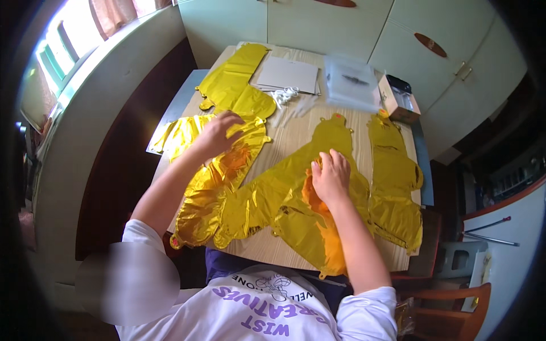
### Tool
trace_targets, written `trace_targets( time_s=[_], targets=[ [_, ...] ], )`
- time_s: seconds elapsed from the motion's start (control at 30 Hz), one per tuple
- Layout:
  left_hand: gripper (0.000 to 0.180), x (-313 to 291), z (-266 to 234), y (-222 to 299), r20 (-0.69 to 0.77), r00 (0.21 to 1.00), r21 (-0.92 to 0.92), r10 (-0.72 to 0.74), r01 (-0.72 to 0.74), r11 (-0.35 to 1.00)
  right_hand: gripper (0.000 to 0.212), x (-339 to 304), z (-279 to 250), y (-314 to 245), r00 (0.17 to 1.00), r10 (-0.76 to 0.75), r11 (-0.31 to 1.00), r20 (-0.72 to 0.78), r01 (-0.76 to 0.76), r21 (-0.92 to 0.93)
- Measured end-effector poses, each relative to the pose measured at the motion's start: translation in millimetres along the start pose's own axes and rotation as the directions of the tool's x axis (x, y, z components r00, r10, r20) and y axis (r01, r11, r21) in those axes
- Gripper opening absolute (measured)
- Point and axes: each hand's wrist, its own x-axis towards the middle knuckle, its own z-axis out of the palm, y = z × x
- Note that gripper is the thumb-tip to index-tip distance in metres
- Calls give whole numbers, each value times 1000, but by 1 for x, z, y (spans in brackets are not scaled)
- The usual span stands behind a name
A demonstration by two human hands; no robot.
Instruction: Folding gold-colored foil balloons and placing them into clear plastic sleeves with paper inserts.
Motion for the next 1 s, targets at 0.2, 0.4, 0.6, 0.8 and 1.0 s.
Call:
trace_targets(
  time_s=[0.2,0.4,0.6,0.8,1.0],
  targets=[
    [29,33,-30,-93,179,981,199,-77,41,979,32,21,-10,11,971,-178,984,162,173,44],
    [25,53,-18,-116,319,941,261,-108,23,965,30,93,-8,-43,929,-310,945,203,277,173],
    [19,51,-13,-118,300,953,202,-54,-8,979,54,116,53,-152,797,-316,941,515,331,65],
    [18,55,-13,-126,224,971,180,-84,43,983,55,64,68,-149,871,-407,912,277,407,60],
    [15,73,-13,-124,234,932,285,-277,206,936,42,84,43,-164,839,-307,950,449,301,88]
  ],
)
